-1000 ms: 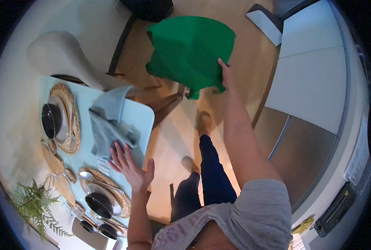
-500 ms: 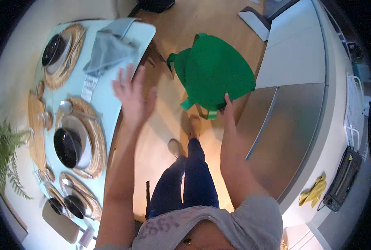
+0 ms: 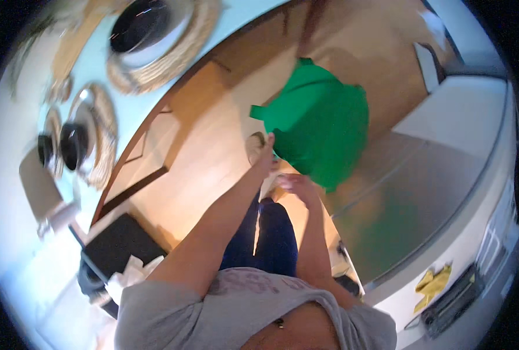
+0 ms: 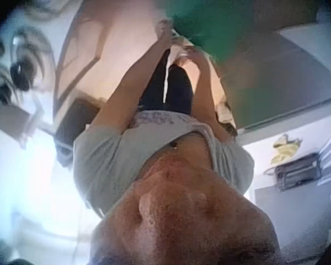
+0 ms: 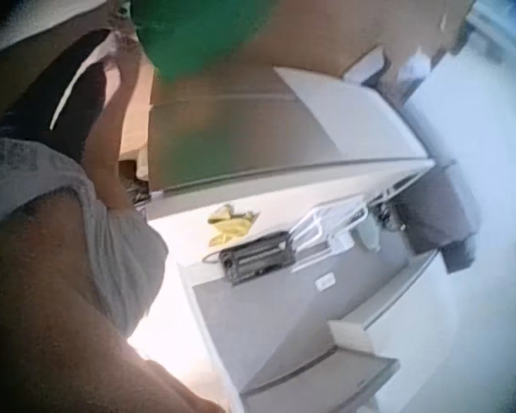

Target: The person moves a red stool to a table, rearranges chairs at a dining table, opens a sliding glass door to a balcony, and relocates a tray and a potted plant by hand.

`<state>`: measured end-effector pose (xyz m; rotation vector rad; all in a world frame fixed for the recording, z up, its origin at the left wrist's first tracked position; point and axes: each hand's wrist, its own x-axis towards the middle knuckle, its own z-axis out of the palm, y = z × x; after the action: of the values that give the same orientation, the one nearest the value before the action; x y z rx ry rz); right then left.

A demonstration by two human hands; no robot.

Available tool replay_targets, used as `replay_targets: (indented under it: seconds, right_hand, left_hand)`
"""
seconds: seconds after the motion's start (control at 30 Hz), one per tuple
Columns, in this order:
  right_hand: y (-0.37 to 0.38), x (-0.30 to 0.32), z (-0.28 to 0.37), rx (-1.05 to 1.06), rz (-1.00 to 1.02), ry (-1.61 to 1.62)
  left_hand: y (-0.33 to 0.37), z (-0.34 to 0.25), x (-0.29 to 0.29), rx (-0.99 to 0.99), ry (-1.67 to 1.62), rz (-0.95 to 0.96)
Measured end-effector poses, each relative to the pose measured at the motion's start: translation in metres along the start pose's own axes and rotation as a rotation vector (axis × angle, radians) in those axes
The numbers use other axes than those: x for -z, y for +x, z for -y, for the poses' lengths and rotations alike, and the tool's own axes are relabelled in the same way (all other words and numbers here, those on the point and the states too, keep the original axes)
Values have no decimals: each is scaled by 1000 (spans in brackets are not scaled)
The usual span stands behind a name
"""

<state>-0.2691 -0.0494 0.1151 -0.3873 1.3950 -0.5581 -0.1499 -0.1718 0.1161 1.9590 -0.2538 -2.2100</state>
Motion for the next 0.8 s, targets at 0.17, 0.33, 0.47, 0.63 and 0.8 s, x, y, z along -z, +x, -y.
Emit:
replay_targets:
  seconds: [0.17, 0.33, 0.47, 0.63, 0.8]
  right_hand:
    - [-57, 24, 98, 337, -1067, -448]
    - [-10, 83, 30, 99, -870, 277]
    - [-8, 64, 25, 305, -1091, 269]
    - [-68, 17, 37, 130, -1104, 176]
    - [-138, -29, 30, 520, -1106, 359]
  left_hand:
    - [42, 58, 38, -138, -523, 204]
    - [-8, 37, 11, -247, -190, 98]
    - [-37, 33, 25, -422, -152, 242]
    - [-82, 61, 77, -602, -193, 433]
    - [-179, 80, 124, -533, -68, 393]
